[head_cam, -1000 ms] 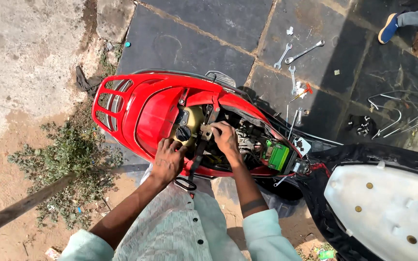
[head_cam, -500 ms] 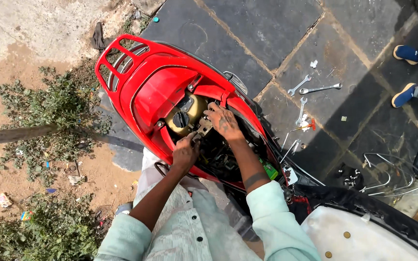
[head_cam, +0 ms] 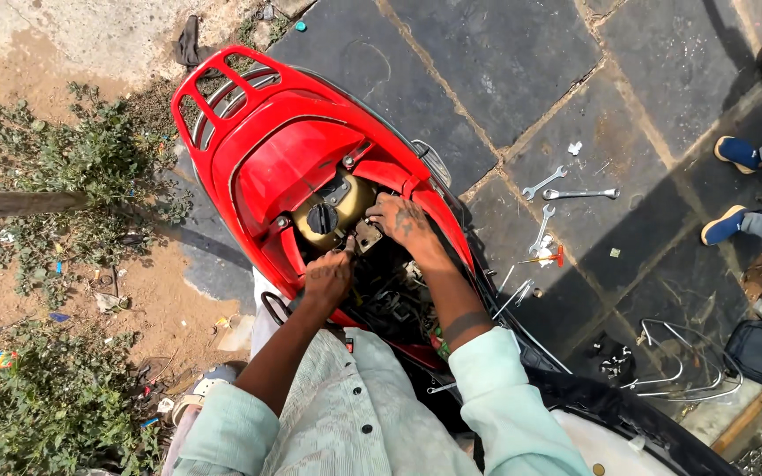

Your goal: The person works on a red scooter with its under-seat panel removed, using a screwdriver and wrenches to loosen and tighten fasteners around the fuel tank and battery area. They lift and set aside the scooter seat, reposition around the vehicle, and continue turning wrenches on components inside the open compartment.

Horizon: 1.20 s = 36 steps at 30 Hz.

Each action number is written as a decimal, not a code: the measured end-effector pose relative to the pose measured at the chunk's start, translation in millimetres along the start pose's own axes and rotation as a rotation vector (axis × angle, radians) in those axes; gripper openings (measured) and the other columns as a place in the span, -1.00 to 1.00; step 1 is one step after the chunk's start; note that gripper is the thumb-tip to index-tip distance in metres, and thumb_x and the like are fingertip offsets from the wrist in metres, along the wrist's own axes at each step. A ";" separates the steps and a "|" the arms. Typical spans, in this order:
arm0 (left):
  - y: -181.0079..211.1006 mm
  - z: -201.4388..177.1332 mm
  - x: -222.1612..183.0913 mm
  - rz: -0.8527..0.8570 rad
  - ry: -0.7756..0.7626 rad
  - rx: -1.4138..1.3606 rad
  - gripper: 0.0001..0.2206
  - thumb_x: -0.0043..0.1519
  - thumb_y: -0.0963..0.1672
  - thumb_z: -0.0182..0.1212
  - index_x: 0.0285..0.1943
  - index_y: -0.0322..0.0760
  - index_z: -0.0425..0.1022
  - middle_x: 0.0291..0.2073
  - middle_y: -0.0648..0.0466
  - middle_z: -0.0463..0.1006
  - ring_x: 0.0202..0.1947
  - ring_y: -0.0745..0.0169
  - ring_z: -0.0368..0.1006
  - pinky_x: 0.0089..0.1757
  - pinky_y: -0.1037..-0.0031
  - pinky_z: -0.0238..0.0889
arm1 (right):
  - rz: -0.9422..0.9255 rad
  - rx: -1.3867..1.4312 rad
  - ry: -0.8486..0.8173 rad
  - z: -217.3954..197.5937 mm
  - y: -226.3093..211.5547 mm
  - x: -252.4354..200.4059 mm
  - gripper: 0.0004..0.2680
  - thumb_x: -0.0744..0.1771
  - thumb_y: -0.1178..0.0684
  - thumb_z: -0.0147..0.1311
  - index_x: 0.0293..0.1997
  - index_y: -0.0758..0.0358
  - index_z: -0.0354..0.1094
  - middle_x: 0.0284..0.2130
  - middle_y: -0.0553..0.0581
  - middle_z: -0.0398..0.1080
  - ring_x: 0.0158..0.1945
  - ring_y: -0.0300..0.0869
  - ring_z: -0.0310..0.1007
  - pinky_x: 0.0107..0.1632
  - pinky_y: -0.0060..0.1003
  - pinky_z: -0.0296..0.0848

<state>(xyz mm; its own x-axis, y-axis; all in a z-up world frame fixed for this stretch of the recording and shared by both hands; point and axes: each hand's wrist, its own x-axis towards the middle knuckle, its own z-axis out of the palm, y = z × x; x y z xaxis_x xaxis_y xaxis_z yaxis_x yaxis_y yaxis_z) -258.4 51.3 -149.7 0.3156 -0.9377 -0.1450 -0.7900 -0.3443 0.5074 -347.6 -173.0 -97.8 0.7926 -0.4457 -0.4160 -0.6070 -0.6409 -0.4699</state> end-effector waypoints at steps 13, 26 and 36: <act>-10.6 10.9 6.7 -0.068 -0.025 -0.102 -0.90 0.21 -0.14 0.14 -0.18 -0.27 0.41 -0.34 -0.14 0.52 -0.27 -0.23 0.48 -0.25 0.02 0.34 | 0.111 0.019 -0.133 -23.7 -14.1 -1.6 -0.85 0.33 -0.05 0.20 -0.02 -0.10 0.57 -0.09 -0.01 0.50 0.01 0.05 0.48 0.00 0.01 0.43; 34.3 -82.1 14.0 -0.315 0.273 -0.451 -0.82 0.24 -0.13 0.27 -0.06 -0.31 0.59 -0.25 -0.17 0.62 -0.28 -0.25 0.54 -0.23 0.09 0.40 | -0.001 0.239 0.204 8.8 -19.3 -17.0 -0.87 0.32 0.16 0.17 -0.10 0.08 0.58 -0.02 0.03 0.49 0.02 0.06 0.51 0.00 -0.06 0.48; 39.1 -79.7 18.2 -0.620 0.351 -0.508 -0.70 0.18 -0.06 0.35 -0.12 -0.43 0.55 -0.24 -0.30 0.59 -0.22 -0.32 0.53 -0.16 0.09 0.39 | 0.018 0.152 0.157 -10.0 -29.9 -15.6 -0.85 0.33 0.08 0.17 -0.01 0.07 0.54 0.01 0.04 0.47 -0.01 0.09 0.49 -0.02 -0.03 0.47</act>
<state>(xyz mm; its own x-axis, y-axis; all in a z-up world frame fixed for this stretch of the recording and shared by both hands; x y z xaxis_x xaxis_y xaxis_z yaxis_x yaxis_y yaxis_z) -241.6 24.4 -64.8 0.8206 -0.4908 -0.2929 -0.1183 -0.6472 0.7531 -341.2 -153.2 -69.5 0.7734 -0.5557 -0.3051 -0.6135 -0.5351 -0.5807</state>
